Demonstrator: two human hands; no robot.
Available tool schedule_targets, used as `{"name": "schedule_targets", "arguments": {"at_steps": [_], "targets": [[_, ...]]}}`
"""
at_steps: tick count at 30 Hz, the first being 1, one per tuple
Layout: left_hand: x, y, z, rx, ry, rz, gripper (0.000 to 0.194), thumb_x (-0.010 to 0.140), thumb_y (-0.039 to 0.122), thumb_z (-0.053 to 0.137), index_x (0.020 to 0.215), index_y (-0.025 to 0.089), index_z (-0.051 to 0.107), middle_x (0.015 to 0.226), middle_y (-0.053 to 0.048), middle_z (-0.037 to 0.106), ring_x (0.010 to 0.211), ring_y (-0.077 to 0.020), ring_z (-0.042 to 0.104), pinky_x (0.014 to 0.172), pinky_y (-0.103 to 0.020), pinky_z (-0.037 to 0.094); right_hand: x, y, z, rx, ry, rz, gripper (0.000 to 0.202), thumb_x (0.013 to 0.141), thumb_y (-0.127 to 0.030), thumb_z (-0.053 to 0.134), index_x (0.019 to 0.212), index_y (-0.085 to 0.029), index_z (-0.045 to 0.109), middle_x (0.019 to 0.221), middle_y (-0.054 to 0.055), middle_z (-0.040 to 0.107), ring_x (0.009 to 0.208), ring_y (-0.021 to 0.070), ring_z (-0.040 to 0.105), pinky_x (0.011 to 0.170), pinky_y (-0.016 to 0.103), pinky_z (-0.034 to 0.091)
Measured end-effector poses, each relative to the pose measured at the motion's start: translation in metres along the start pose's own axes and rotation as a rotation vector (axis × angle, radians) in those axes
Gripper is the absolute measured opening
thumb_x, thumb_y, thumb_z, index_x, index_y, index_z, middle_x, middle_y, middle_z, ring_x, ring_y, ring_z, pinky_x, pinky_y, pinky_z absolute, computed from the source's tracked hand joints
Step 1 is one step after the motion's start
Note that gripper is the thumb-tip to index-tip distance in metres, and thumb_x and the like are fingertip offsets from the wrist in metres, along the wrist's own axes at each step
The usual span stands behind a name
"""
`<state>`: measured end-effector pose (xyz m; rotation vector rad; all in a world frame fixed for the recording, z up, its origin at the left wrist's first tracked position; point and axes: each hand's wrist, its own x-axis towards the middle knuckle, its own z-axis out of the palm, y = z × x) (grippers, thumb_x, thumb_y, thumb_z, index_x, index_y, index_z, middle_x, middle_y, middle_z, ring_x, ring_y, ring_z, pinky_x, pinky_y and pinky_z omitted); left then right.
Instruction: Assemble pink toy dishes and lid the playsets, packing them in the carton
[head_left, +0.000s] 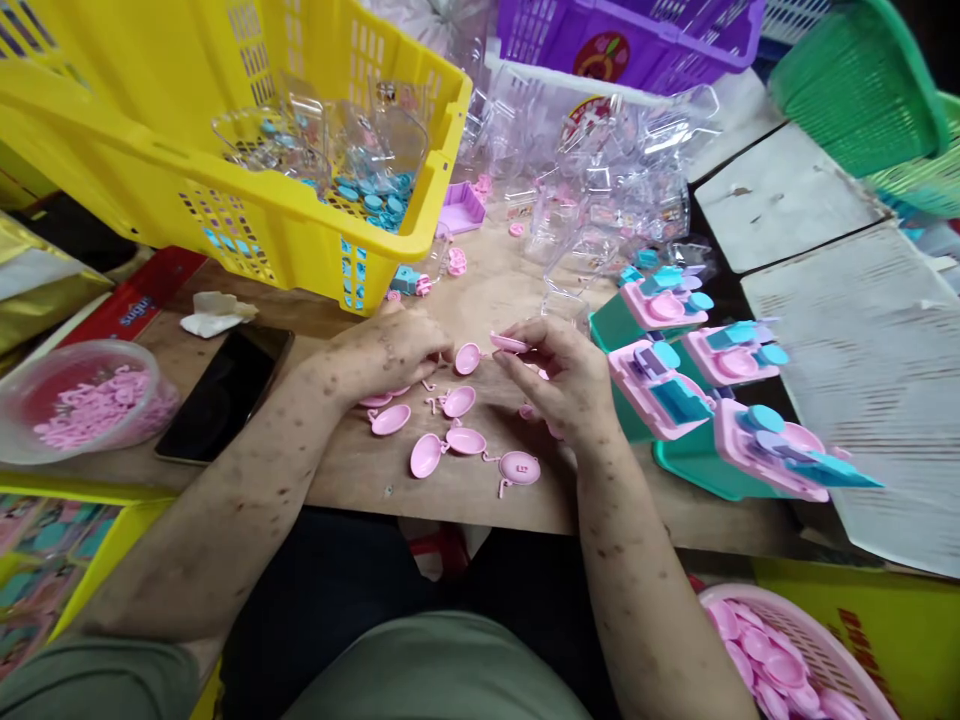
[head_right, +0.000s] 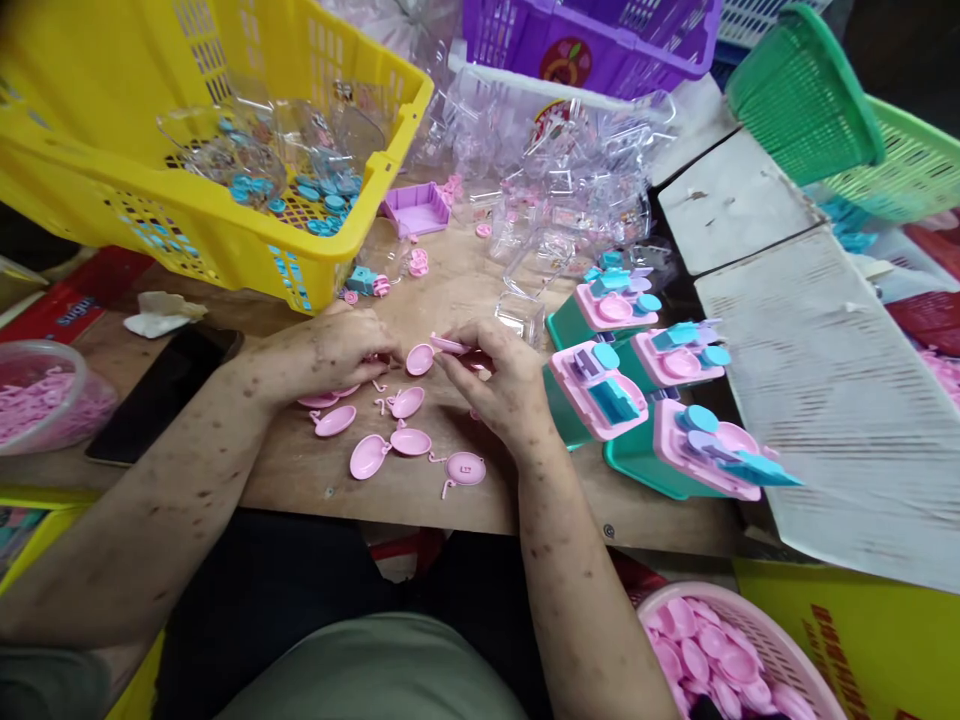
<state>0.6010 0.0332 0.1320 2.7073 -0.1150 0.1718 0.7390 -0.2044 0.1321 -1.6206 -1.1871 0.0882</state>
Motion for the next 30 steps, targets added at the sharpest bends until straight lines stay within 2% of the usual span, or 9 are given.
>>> {"name": "schedule_targets", "arguments": {"at_steps": [4,7,10,12,15,21,25,30], "targets": [[0.0,0.0,0.0,0.092,-0.047,0.054,0.022,0.097,0.016,0.067,0.091,0.026,0.085,0.094,-0.005,0.079,0.101,-0.0283,0.07,0.106,-0.047,0.048,-0.006,0.004,0.0,0.01,0.004,0.019,0.012,0.103,-0.036,0.08,0.105,-0.026,0.074,0.101,0.003,0.076,0.093,0.0195,0.075,0.083,0.035,0.067],[0.001,0.001,-0.005,0.088,-0.014,0.069,0.019,0.101,0.021,0.066,0.094,0.023,0.083,0.105,-0.009,0.081,0.109,-0.0292,0.072,0.106,-0.046,0.052,-0.006,0.003,-0.002,0.012,0.023,-0.018,0.01,0.103,-0.034,0.08,0.105,-0.026,0.074,0.102,0.003,0.076,0.094,0.0202,0.076,0.082,0.034,0.067],[0.001,0.013,-0.014,-0.075,0.102,0.033,0.017,0.103,0.022,0.065,0.107,0.02,0.081,0.104,-0.008,0.082,0.1,-0.0247,0.076,0.095,-0.038,0.058,-0.004,-0.002,-0.003,-0.015,-0.015,-0.084,0.004,0.106,-0.03,0.077,0.108,-0.027,0.076,0.107,0.004,0.08,0.099,0.0209,0.077,0.085,0.036,0.067],[-0.001,0.026,-0.02,-0.256,0.245,-0.002,0.016,0.104,0.026,0.069,0.112,0.019,0.082,0.104,-0.006,0.084,0.094,-0.0216,0.078,0.089,-0.033,0.061,-0.003,-0.005,-0.004,-0.025,-0.072,-0.137,0.004,0.108,-0.029,0.074,0.109,-0.028,0.078,0.11,0.004,0.083,0.102,0.0215,0.08,0.092,0.04,0.068],[-0.002,0.045,-0.022,-0.514,0.379,-0.048,0.017,0.101,0.032,0.079,0.111,0.019,0.086,0.106,-0.007,0.087,0.096,-0.0209,0.082,0.09,-0.03,0.065,-0.002,-0.009,-0.004,0.012,-0.107,-0.224,0.002,0.107,-0.028,0.078,0.108,-0.029,0.079,0.108,0.003,0.086,0.101,0.0217,0.082,0.095,0.041,0.069],[-0.001,0.054,-0.017,-0.743,0.32,-0.125,0.022,0.095,0.039,0.089,0.105,0.019,0.091,0.101,-0.008,0.089,0.094,-0.0238,0.086,0.09,-0.033,0.072,-0.002,-0.011,-0.006,0.055,-0.099,-0.207,0.012,0.108,-0.036,0.08,0.1,-0.028,0.078,0.1,0.002,0.086,0.093,0.0205,0.082,0.087,0.039,0.068],[0.0,0.055,-0.02,-0.797,0.309,-0.156,0.026,0.092,0.042,0.092,0.104,0.019,0.091,0.099,-0.009,0.089,0.092,-0.025,0.087,0.088,-0.035,0.074,-0.001,-0.012,-0.006,0.105,-0.109,-0.233,0.009,0.109,-0.035,0.081,0.102,-0.028,0.078,0.102,0.002,0.086,0.095,0.0198,0.082,0.088,0.037,0.067],[0.0,0.056,-0.024,-0.824,0.297,-0.176,0.025,0.091,0.04,0.094,0.103,0.019,0.091,0.096,-0.009,0.089,0.088,-0.0243,0.087,0.085,-0.034,0.074,-0.001,-0.013,-0.008,0.095,-0.124,-0.219,0.016,0.11,-0.041,0.078,0.101,-0.028,0.078,0.102,0.003,0.086,0.098,0.0216,0.083,0.091,0.04,0.068]]}}
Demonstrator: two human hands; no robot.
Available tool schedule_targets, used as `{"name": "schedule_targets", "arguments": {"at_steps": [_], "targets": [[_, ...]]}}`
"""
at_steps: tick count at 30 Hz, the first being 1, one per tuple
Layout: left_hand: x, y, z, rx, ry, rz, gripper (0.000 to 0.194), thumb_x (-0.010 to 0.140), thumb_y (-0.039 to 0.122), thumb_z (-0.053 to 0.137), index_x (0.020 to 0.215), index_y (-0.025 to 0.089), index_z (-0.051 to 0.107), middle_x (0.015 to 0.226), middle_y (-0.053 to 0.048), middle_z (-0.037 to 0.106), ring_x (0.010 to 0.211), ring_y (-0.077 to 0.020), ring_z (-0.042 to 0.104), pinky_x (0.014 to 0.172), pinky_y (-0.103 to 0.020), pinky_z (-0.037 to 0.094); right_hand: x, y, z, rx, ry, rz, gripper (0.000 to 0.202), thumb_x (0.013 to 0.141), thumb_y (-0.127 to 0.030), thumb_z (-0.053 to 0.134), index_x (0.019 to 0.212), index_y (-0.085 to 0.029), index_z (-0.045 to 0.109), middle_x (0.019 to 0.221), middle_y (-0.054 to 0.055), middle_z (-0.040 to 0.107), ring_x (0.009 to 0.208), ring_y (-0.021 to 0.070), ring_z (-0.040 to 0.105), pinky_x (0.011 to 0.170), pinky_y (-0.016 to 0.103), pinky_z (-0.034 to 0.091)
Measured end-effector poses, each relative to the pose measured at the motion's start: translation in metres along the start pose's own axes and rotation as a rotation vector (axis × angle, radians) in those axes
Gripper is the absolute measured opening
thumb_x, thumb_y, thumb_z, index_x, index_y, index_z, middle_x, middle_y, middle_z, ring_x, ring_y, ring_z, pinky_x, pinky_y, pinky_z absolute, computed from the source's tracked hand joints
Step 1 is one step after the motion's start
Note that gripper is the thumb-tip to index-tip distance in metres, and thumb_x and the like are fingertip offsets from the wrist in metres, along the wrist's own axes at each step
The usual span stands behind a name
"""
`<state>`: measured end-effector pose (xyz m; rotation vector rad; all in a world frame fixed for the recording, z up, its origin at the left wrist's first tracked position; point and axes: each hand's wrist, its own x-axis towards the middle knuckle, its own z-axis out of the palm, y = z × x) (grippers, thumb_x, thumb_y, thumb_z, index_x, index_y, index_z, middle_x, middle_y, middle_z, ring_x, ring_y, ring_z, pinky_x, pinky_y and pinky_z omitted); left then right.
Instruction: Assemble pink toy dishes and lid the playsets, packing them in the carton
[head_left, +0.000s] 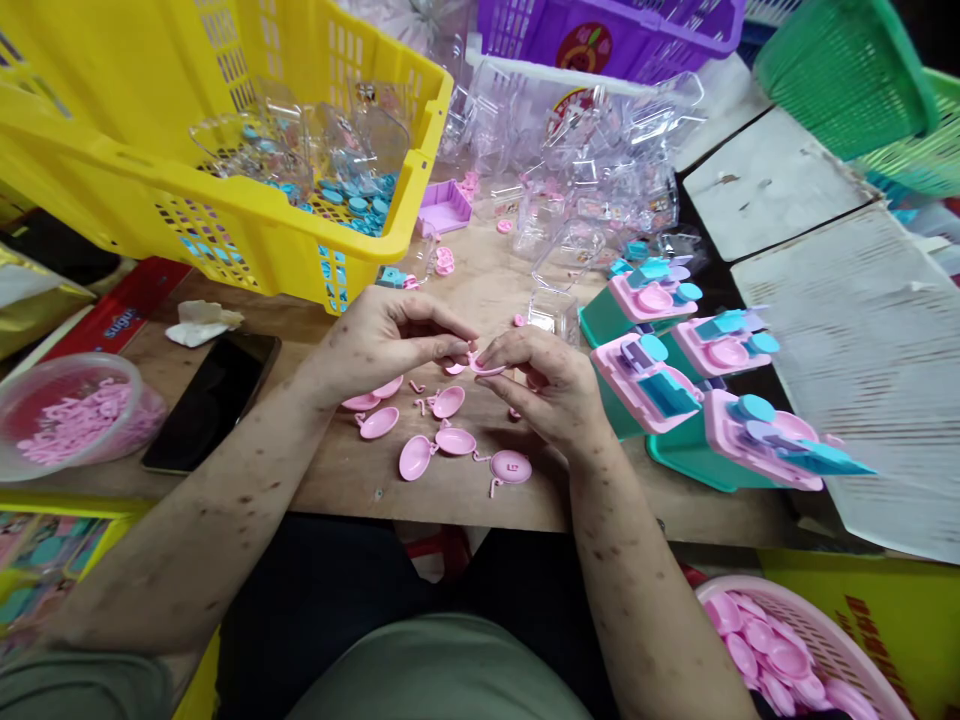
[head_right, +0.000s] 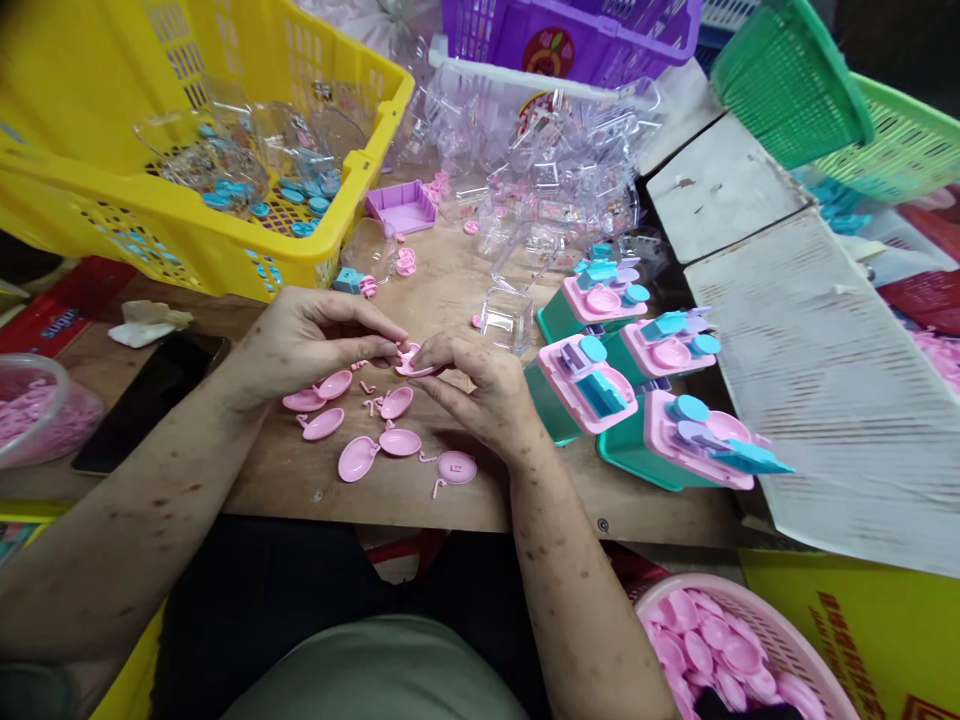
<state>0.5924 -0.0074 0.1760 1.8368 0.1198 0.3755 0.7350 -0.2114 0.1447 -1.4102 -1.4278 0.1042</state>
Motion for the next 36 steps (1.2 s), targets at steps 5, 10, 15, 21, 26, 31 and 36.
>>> {"name": "schedule_targets", "arguments": {"at_steps": [5,10,15,21,26,31,36], "targets": [[0.001,-0.002,-0.002,0.057,-0.051,0.031,0.028,0.093,0.045,0.092,0.104,0.019,0.091,0.096,-0.009,0.089,0.089,-0.0242,0.087,0.086,-0.033,0.074,-0.001,0.001,-0.002,-0.052,-0.033,0.034,0.021,0.111,-0.047,0.076,0.099,-0.029,0.078,0.102,0.003,0.086,0.1,0.0236,0.083,0.095,0.043,0.068],[0.002,-0.006,-0.004,0.136,-0.139,0.064,0.023,0.094,0.042,0.09,0.102,0.021,0.092,0.095,-0.008,0.089,0.087,-0.0226,0.086,0.083,-0.03,0.071,-0.003,0.0,-0.003,-0.068,-0.021,-0.039,0.009,0.109,-0.037,0.081,0.102,-0.031,0.078,0.102,0.001,0.085,0.098,0.0218,0.082,0.092,0.04,0.067],[0.003,-0.012,-0.002,0.117,-0.159,0.057,0.023,0.093,0.043,0.091,0.098,0.02,0.091,0.09,-0.008,0.088,0.083,-0.0222,0.084,0.077,-0.029,0.069,-0.004,0.002,0.002,-0.126,0.009,-0.051,0.006,0.108,-0.036,0.082,0.105,-0.031,0.079,0.103,0.001,0.082,0.096,0.0216,0.079,0.092,0.04,0.068],[0.003,-0.011,-0.01,0.163,-0.02,0.112,0.017,0.098,0.035,0.083,0.105,0.02,0.088,0.103,-0.007,0.087,0.094,-0.0201,0.082,0.087,-0.03,0.066,-0.004,-0.004,-0.002,-0.187,0.101,0.078,0.026,0.105,-0.037,0.084,0.129,-0.031,0.076,0.14,0.008,0.071,0.1,0.0211,0.078,0.088,0.039,0.07],[0.007,-0.017,-0.026,0.459,0.016,0.108,0.016,0.097,0.028,0.079,0.111,0.022,0.085,0.103,-0.005,0.085,0.09,-0.0195,0.078,0.085,-0.03,0.061,-0.03,-0.03,-0.019,-0.409,0.046,0.237,0.018,0.112,-0.024,0.065,0.127,-0.026,0.075,0.116,0.007,0.076,0.085,0.0199,0.075,0.08,0.038,0.067],[0.013,-0.031,-0.021,0.695,-0.039,0.1,0.014,0.097,0.024,0.073,0.106,0.02,0.083,0.101,-0.006,0.085,0.09,-0.0224,0.079,0.087,-0.033,0.06,-0.067,-0.043,-0.024,-0.589,-0.121,0.307,0.018,0.109,-0.022,0.069,0.124,-0.024,0.079,0.121,0.011,0.077,0.105,0.0276,0.079,0.095,0.044,0.068],[0.014,-0.036,-0.018,0.773,-0.003,0.082,0.024,0.1,0.023,0.069,0.12,0.017,0.081,0.112,-0.012,0.085,0.099,-0.0254,0.08,0.091,-0.037,0.061,-0.088,-0.042,-0.026,-0.667,-0.107,0.34,0.027,0.108,-0.021,0.068,0.133,-0.023,0.078,0.127,0.014,0.077,0.112,0.0303,0.079,0.097,0.045,0.069]]}}
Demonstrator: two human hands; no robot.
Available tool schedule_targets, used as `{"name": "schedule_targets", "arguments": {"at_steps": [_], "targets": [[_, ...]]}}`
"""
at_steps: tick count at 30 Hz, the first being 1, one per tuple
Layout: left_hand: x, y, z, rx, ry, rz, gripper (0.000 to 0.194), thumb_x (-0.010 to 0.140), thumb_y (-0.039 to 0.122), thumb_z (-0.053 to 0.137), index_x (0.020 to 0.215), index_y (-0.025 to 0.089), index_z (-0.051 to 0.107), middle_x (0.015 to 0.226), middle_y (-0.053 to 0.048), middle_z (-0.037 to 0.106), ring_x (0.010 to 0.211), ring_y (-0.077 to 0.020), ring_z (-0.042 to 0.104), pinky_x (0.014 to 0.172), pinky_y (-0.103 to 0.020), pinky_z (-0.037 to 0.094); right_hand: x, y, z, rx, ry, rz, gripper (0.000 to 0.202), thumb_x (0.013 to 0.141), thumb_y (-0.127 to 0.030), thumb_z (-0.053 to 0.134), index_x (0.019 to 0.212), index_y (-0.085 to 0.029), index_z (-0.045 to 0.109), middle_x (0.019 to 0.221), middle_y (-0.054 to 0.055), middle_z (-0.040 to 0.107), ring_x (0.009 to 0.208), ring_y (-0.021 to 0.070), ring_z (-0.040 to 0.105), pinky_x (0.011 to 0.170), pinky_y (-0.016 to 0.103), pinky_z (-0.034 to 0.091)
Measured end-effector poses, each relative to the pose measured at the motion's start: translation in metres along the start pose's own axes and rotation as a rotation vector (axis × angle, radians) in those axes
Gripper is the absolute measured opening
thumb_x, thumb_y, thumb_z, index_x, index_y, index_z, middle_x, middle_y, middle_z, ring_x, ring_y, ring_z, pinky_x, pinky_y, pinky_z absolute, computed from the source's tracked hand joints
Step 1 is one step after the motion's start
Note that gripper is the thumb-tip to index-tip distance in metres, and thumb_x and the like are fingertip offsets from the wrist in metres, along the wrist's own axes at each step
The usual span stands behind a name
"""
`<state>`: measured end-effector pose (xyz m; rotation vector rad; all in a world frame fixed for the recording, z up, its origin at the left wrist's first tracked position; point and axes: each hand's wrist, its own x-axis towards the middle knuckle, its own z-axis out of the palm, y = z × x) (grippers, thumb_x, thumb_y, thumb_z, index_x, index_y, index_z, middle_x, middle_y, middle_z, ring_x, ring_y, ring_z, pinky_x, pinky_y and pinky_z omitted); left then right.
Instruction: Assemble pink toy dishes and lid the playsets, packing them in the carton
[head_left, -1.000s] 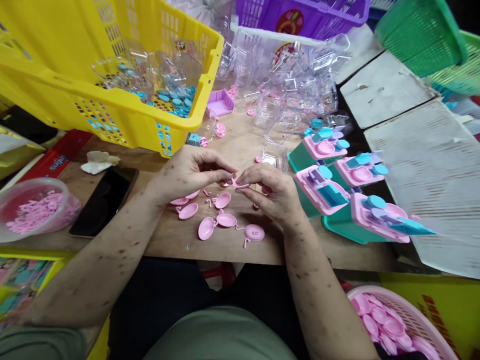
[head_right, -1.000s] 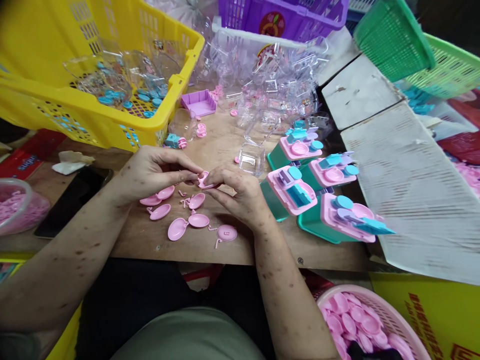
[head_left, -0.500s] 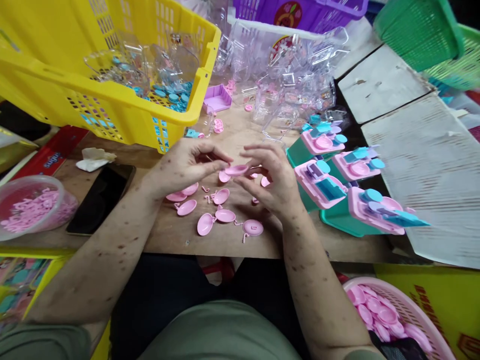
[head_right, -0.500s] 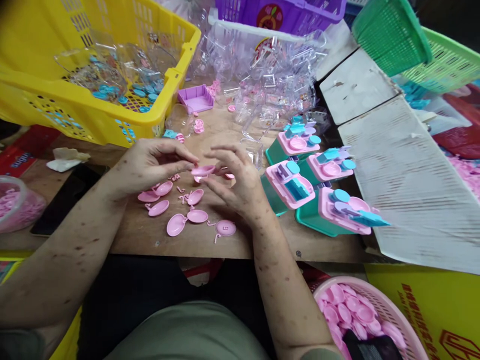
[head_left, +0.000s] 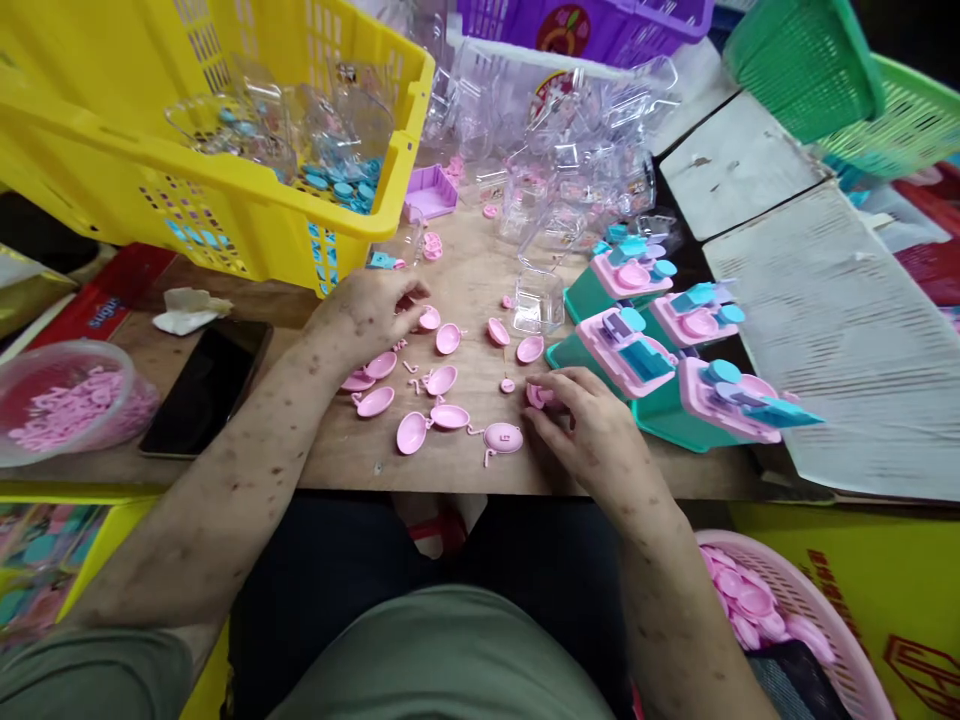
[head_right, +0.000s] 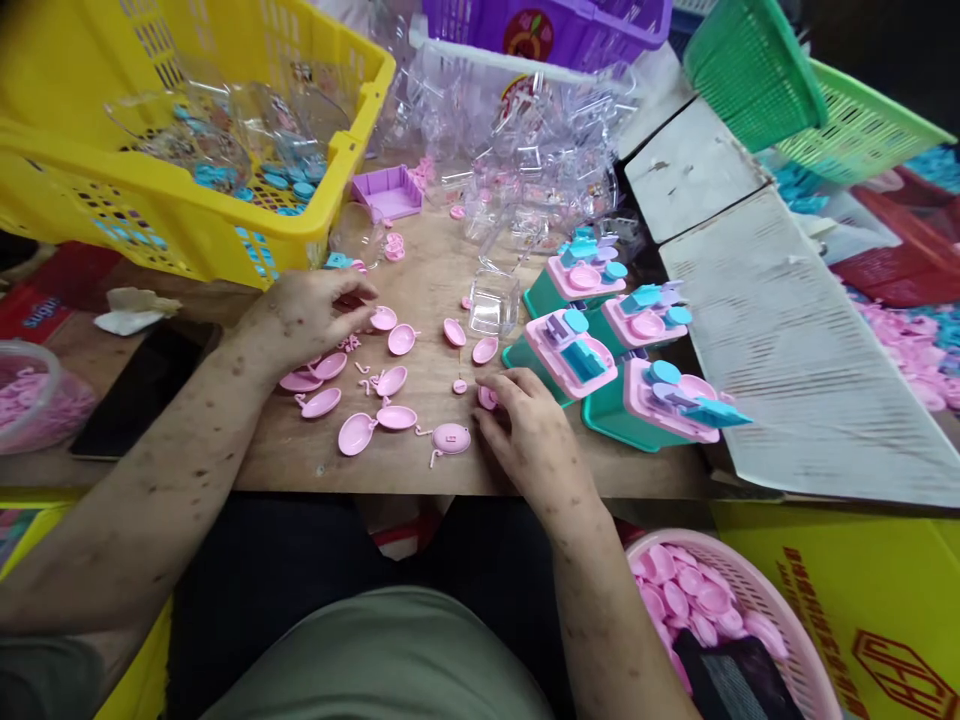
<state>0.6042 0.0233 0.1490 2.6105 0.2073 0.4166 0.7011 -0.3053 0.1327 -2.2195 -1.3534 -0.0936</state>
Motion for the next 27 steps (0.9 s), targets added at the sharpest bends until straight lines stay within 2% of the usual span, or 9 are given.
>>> {"name": "schedule_targets", "arguments": {"at_steps": [3,5,9,11,14,18,20,24,27], "targets": [[-0.002,0.0,-0.007,0.018,-0.019,0.106,0.023,0.102,0.025,0.069,0.12,0.017,0.08,0.122,-0.013,0.083,0.109,-0.0263,0.078,0.099,-0.038,0.06,-0.003,0.005,0.003,-0.028,-0.015,0.021,0.027,0.11,-0.021,0.066,0.133,-0.022,0.079,0.115,0.012,0.081,0.102,0.0301,0.081,0.091,0.045,0.07],[-0.006,-0.001,-0.016,0.038,-0.095,0.173,0.02,0.104,0.027,0.067,0.114,0.018,0.081,0.118,-0.011,0.082,0.109,-0.0261,0.076,0.098,-0.037,0.058,-0.004,0.005,0.002,-0.04,0.001,-0.001,0.025,0.112,-0.025,0.064,0.13,-0.023,0.081,0.109,0.011,0.081,0.099,0.03,0.081,0.089,0.045,0.07],[-0.013,-0.012,-0.027,0.049,-0.37,0.096,0.016,0.101,0.022,0.068,0.11,0.02,0.081,0.104,-0.006,0.082,0.091,-0.0206,0.074,0.083,-0.031,0.053,-0.001,-0.001,-0.004,0.072,0.089,-0.011,0.025,0.113,-0.029,0.066,0.134,-0.025,0.08,0.117,0.011,0.079,0.092,0.024,0.08,0.078,0.037,0.07],[-0.016,-0.018,-0.026,0.067,-0.405,0.056,0.017,0.101,0.021,0.068,0.112,0.02,0.081,0.106,-0.006,0.081,0.087,-0.0194,0.072,0.08,-0.031,0.051,0.003,-0.006,-0.008,0.212,0.099,0.008,0.026,0.112,-0.027,0.068,0.135,-0.026,0.079,0.118,0.01,0.077,0.09,0.021,0.08,0.071,0.032,0.069],[-0.014,-0.023,-0.019,0.102,-0.358,0.064,0.016,0.102,0.019,0.067,0.111,0.02,0.081,0.11,-0.008,0.079,0.094,-0.021,0.071,0.084,-0.032,0.051,0.017,-0.014,-0.007,0.397,0.051,-0.029,0.022,0.108,-0.026,0.074,0.128,-0.028,0.081,0.116,0.009,0.074,0.095,0.0206,0.08,0.071,0.03,0.07],[-0.008,-0.02,-0.013,0.154,-0.357,0.03,0.013,0.1,0.017,0.071,0.101,0.019,0.084,0.117,-0.01,0.076,0.097,-0.0221,0.072,0.086,-0.034,0.053,0.052,-0.018,0.001,0.432,0.049,-0.146,0.016,0.1,-0.026,0.086,0.115,-0.03,0.085,0.107,0.005,0.073,0.092,0.0202,0.077,0.079,0.034,0.071],[-0.006,-0.017,-0.014,0.136,-0.317,0.052,0.012,0.099,0.017,0.072,0.1,0.018,0.084,0.119,-0.01,0.077,0.101,-0.0233,0.073,0.09,-0.035,0.054,0.073,-0.018,0.005,0.45,0.074,-0.226,0.013,0.1,-0.023,0.085,0.11,-0.031,0.086,0.111,0.005,0.075,0.101,0.0221,0.078,0.086,0.035,0.071],[-0.008,-0.007,-0.021,-0.104,-0.182,0.061,0.012,0.1,0.018,0.07,0.103,0.017,0.082,0.101,-0.007,0.083,0.095,-0.0209,0.077,0.089,-0.033,0.058,0.101,-0.015,0.014,0.568,0.095,-0.323,0.013,0.102,-0.02,0.082,0.108,-0.031,0.086,0.133,0.007,0.078,0.126,0.0253,0.077,0.093,0.037,0.07],[-0.012,0.004,-0.025,-0.398,-0.056,0.03,0.015,0.1,0.028,0.076,0.108,0.018,0.082,0.101,-0.006,0.086,0.092,-0.0198,0.08,0.088,-0.032,0.063,0.104,-0.012,0.023,0.662,0.088,-0.309,0.012,0.1,-0.02,0.085,0.106,-0.03,0.083,0.128,0.005,0.083,0.116,0.0233,0.081,0.097,0.039,0.069]]}}
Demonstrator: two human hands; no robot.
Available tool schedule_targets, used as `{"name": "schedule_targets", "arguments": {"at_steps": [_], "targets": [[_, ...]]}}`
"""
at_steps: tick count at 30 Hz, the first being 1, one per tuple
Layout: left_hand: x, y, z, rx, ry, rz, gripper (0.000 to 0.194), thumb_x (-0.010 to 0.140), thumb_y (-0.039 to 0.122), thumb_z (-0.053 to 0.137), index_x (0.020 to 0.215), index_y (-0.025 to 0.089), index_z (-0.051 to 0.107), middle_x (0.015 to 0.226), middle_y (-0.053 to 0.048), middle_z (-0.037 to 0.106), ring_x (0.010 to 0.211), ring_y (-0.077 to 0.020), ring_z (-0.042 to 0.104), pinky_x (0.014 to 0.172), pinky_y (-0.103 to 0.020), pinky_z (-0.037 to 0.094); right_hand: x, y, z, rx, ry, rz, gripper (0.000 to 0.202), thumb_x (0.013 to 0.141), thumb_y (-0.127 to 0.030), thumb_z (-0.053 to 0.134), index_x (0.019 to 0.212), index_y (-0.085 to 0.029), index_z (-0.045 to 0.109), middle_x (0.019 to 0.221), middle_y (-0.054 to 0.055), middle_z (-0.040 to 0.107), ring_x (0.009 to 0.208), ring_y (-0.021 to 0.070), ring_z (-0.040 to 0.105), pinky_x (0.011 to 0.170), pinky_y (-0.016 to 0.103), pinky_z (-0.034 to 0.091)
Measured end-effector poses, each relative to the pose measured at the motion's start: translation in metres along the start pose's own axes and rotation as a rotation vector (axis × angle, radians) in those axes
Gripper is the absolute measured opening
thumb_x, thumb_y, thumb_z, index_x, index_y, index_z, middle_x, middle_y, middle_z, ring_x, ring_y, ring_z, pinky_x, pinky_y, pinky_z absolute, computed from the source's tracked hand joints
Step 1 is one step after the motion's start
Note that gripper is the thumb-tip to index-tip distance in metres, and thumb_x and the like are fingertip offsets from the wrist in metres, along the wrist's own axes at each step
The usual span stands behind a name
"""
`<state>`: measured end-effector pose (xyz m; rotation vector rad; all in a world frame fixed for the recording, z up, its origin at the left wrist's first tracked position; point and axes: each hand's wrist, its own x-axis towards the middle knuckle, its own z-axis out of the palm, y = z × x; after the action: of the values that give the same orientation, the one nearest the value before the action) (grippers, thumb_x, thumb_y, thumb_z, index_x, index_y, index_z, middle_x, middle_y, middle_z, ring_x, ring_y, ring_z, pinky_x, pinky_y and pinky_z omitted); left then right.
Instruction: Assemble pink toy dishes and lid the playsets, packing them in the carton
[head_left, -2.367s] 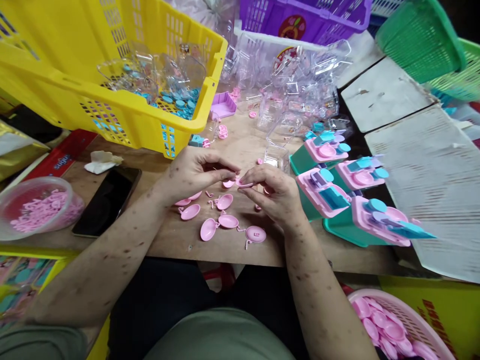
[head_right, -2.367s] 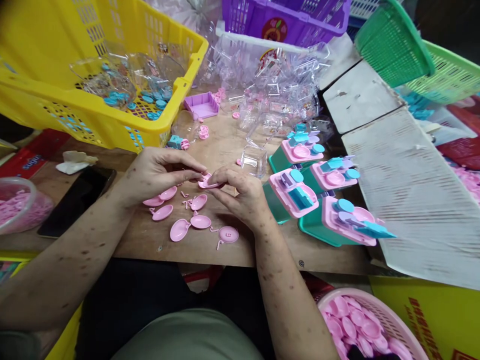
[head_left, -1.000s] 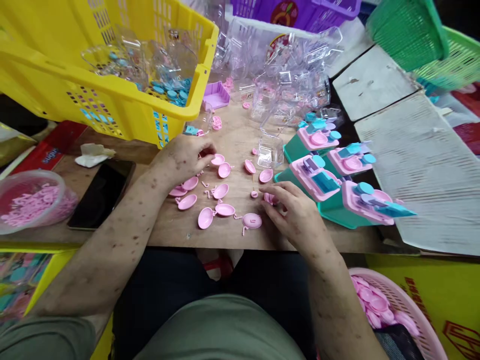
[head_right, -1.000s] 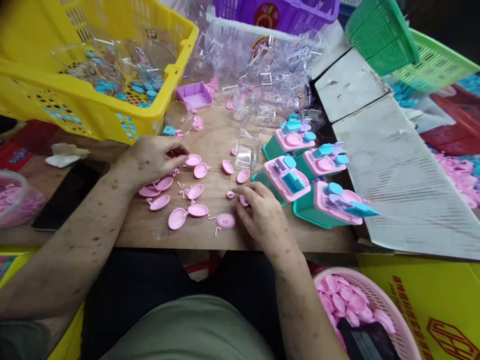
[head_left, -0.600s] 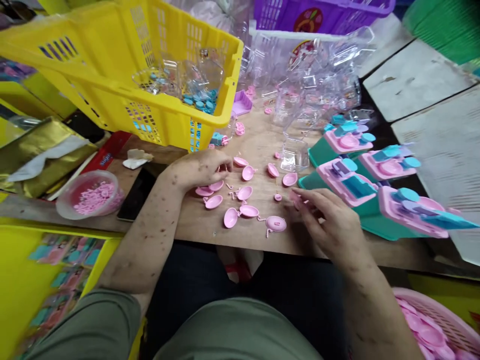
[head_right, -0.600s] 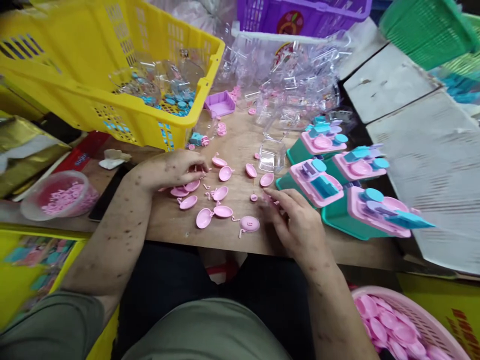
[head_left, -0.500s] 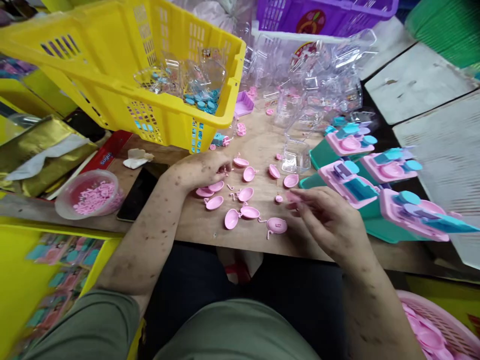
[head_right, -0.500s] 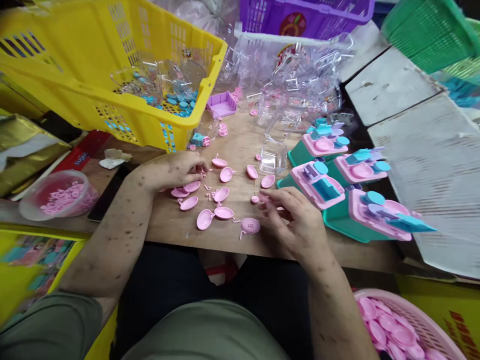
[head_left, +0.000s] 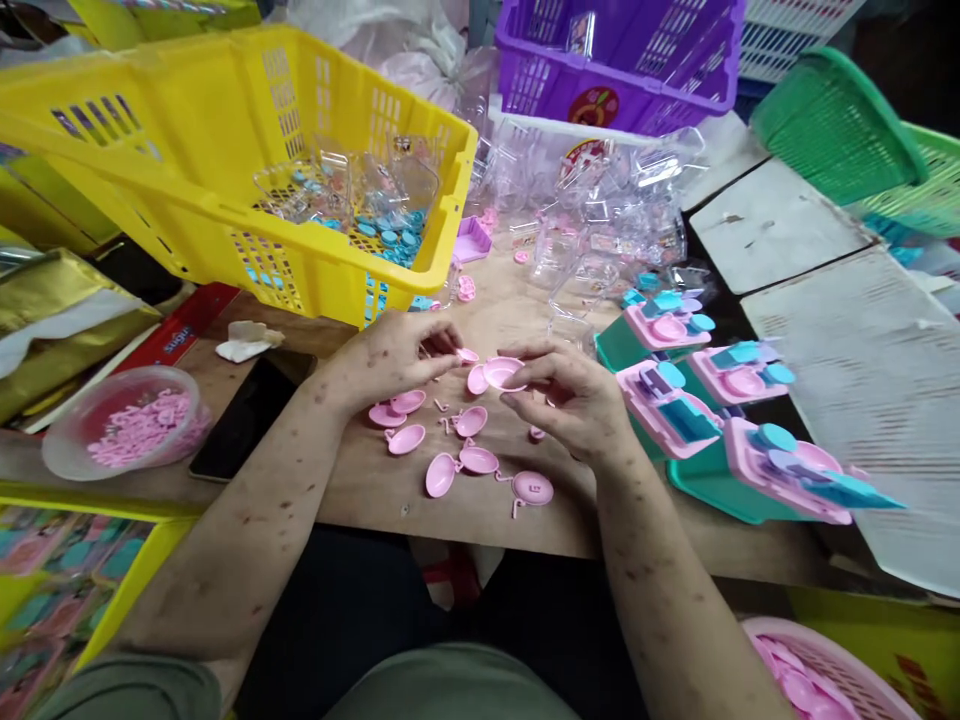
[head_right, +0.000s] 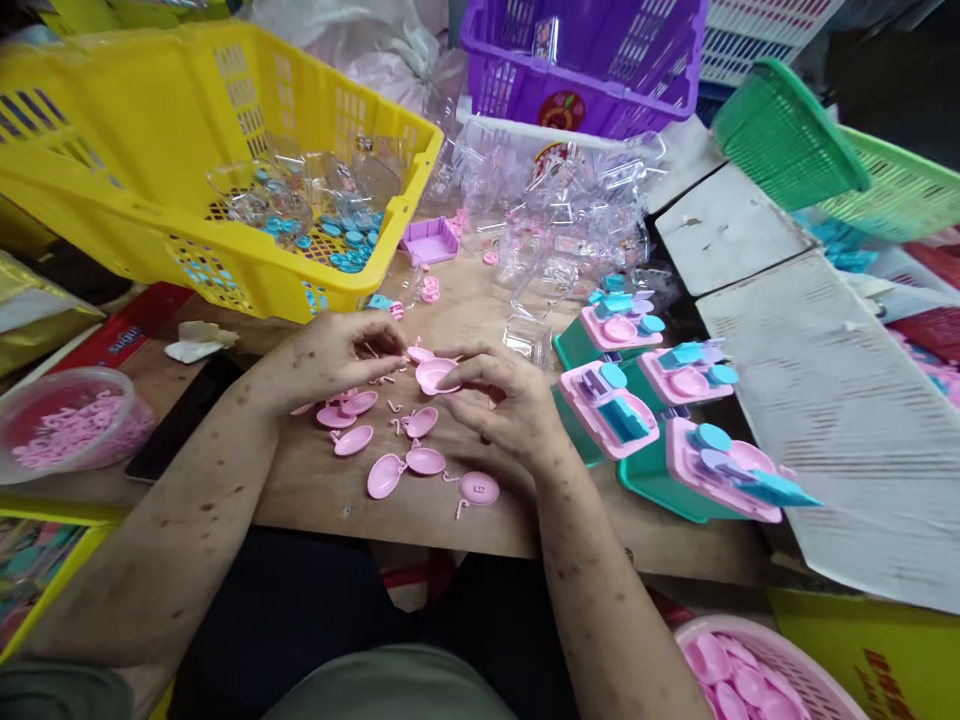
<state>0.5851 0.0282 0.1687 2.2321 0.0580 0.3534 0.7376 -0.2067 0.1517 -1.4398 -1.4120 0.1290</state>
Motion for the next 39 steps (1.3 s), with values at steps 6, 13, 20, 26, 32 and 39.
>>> {"name": "schedule_targets", "arguments": {"at_steps": [6,13,20,26,32,39], "targets": [[-0.002,0.019,0.003,-0.364,0.052,-0.117,0.025,0.092,0.033,0.09,0.111,0.018,0.089,0.112,-0.01,0.089,0.105,-0.025,0.085,0.097,-0.038,0.071,-0.008,0.005,0.004,0.084,-0.01,0.049,0.004,0.103,-0.027,0.086,0.104,-0.03,0.083,0.12,0.005,0.087,0.112,0.0248,0.084,0.099,0.043,0.069],[-0.001,0.013,0.005,-0.325,0.01,-0.121,0.023,0.094,0.032,0.089,0.112,0.019,0.087,0.108,-0.009,0.088,0.097,-0.0229,0.085,0.09,-0.034,0.071,-0.008,0.006,0.002,0.054,-0.012,0.003,0.004,0.105,-0.026,0.084,0.106,-0.029,0.082,0.123,0.005,0.087,0.114,0.0222,0.083,0.099,0.038,0.069],[0.004,0.001,0.0,0.085,-0.146,-0.057,0.01,0.094,0.029,0.082,0.093,0.021,0.087,0.106,-0.007,0.087,0.104,-0.0238,0.081,0.092,-0.034,0.064,-0.011,0.008,0.002,-0.012,-0.027,0.052,0.003,0.106,-0.03,0.083,0.104,-0.03,0.081,0.121,0.004,0.086,0.113,0.0229,0.083,0.097,0.041,0.071],[0.005,-0.001,0.0,-0.018,-0.178,-0.119,0.021,0.09,0.041,0.088,0.088,0.02,0.088,0.098,-0.008,0.086,0.096,-0.0237,0.079,0.084,-0.033,0.062,-0.012,0.009,0.003,-0.021,-0.025,0.082,0.015,0.106,-0.042,0.083,0.1,-0.029,0.082,0.121,0.007,0.086,0.113,0.0257,0.082,0.096,0.044,0.072],[0.007,-0.002,-0.001,-0.063,-0.196,-0.149,0.022,0.088,0.042,0.087,0.097,0.022,0.092,0.095,-0.007,0.088,0.09,-0.0232,0.08,0.079,-0.031,0.062,-0.012,0.009,0.004,0.032,-0.031,0.06,0.005,0.105,-0.033,0.084,0.102,-0.029,0.082,0.119,0.005,0.086,0.114,0.0243,0.082,0.092,0.039,0.072],[0.007,-0.003,0.004,0.007,-0.12,-0.148,0.022,0.091,0.042,0.087,0.094,0.021,0.09,0.089,-0.006,0.086,0.084,-0.022,0.08,0.079,-0.031,0.061,-0.012,0.009,0.004,0.015,-0.046,0.103,0.009,0.105,-0.037,0.083,0.101,-0.029,0.082,0.122,0.005,0.086,0.114,0.0242,0.082,0.093,0.041,0.073]]}}
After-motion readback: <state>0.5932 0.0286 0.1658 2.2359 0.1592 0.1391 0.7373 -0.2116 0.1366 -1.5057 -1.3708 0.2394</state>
